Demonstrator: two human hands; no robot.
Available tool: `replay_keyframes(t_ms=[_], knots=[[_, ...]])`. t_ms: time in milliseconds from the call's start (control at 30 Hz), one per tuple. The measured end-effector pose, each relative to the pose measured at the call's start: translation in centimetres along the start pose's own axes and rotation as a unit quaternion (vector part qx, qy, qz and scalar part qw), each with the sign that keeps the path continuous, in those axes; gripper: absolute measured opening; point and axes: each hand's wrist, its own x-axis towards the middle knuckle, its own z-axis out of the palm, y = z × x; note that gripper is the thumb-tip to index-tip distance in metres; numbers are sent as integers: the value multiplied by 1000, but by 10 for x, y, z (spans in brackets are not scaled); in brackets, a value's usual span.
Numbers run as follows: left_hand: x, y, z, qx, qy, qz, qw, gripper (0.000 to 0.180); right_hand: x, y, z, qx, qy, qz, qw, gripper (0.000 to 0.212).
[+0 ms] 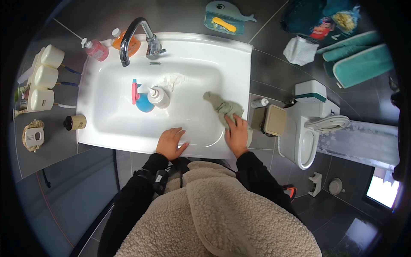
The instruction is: The person wipes the interior and rim of a white bathroom sink with a cloth, then rinses the cloth under the faucet. They move a spray bottle and soap dispenser aside to reach the sink surface, wipe around the faucet, and continue wiping the basin and rim.
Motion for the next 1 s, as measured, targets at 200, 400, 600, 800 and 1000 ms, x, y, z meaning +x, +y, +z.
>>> replay_keyframes(t_ms=[200,400,600,800,1000], knots=[[1,4,-2,35,-55,44,997,60,-21,-14,-98,193,-92,142,966,34],[-1,4,-2,49,-76,67,994,66,18,-27,-135,340,-18,228,912,45],[0,-1,-3,7,-61,32,998,69,13,-34,-35,-24,-41,115,992,76],[2,1,-6,-5,-74,19,997,66,19,-25,16,-121,-50,80,988,76],[4,2,-7,-21,-81,-5,997,62,123,23,32,-157,38,30,986,75]])
